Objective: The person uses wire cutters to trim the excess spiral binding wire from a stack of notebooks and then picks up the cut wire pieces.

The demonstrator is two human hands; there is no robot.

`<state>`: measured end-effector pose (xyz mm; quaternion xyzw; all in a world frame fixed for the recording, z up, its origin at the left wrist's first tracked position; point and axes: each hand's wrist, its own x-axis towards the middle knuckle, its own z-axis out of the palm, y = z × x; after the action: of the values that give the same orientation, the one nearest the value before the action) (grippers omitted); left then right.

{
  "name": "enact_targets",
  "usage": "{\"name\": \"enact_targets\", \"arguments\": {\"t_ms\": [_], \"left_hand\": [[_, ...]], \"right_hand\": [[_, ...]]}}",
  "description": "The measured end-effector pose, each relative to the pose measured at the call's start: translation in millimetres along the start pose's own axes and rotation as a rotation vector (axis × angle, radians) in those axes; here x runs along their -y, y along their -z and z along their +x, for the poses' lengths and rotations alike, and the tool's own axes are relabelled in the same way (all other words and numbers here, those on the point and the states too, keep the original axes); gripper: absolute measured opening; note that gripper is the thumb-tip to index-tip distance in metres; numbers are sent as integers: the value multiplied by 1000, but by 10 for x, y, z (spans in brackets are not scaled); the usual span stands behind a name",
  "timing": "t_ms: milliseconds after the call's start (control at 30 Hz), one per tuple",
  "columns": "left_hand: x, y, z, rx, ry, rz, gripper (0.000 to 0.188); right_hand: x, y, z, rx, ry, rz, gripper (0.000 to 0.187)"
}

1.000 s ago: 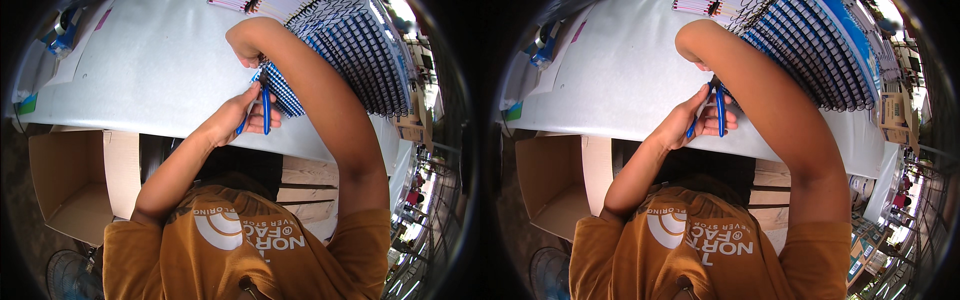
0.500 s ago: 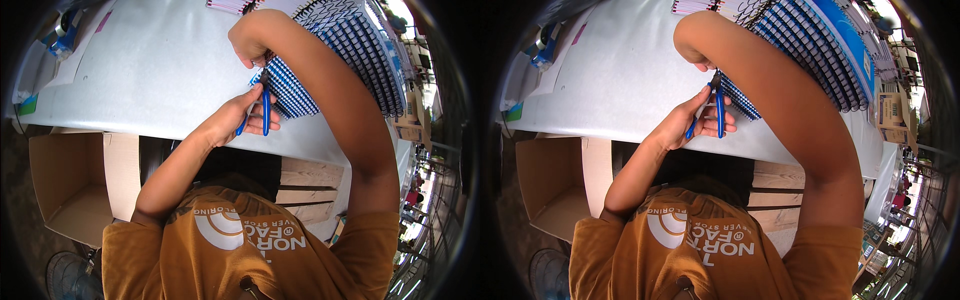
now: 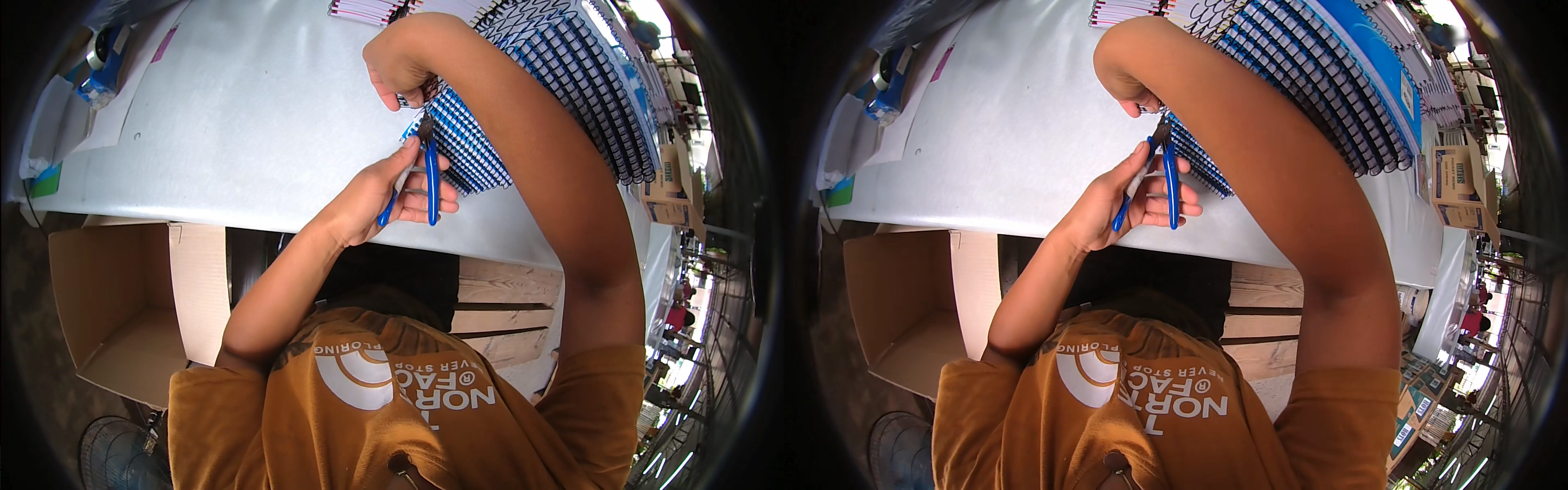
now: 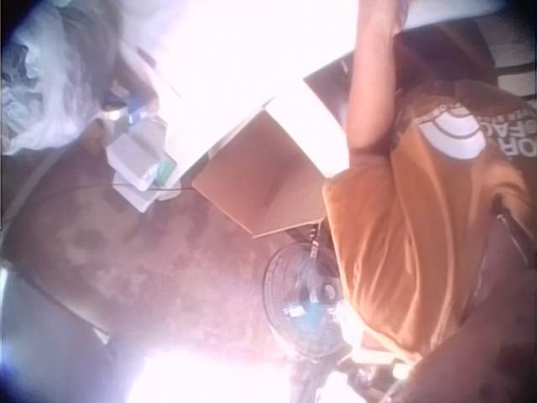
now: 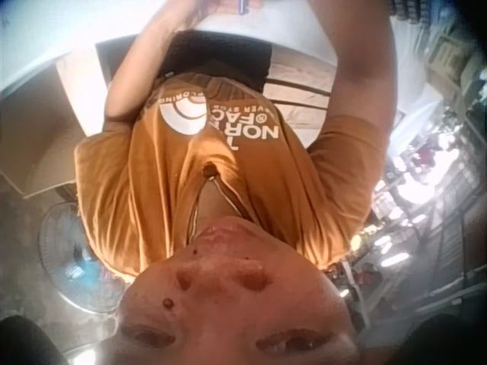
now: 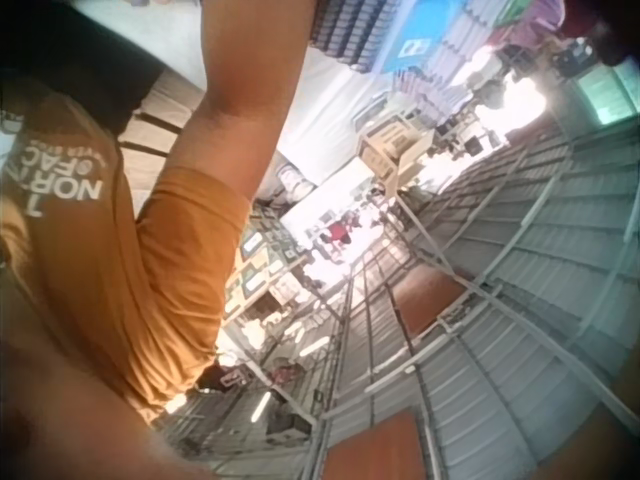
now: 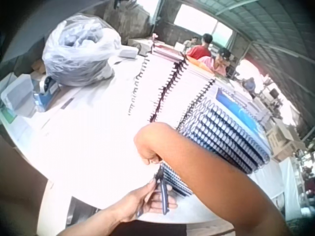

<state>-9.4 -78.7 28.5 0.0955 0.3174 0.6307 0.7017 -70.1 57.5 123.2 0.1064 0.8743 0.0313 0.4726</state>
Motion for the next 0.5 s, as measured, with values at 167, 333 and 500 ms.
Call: {"name": "enact_targets", "arguments": {"t_ms": [167,333,500], "left_hand": [[153,442,94,506,-19,-317,56],[-37,-63,-27,39,-10,-7,53],[-105,23,13,124,-31,-23,51]], "right_hand": [[17,15,-37,-49,-29,-29,28],[-23,-6,-4,-47,-28,-4,30],[-26,-12,22,-83,-36,-2,28]]}}
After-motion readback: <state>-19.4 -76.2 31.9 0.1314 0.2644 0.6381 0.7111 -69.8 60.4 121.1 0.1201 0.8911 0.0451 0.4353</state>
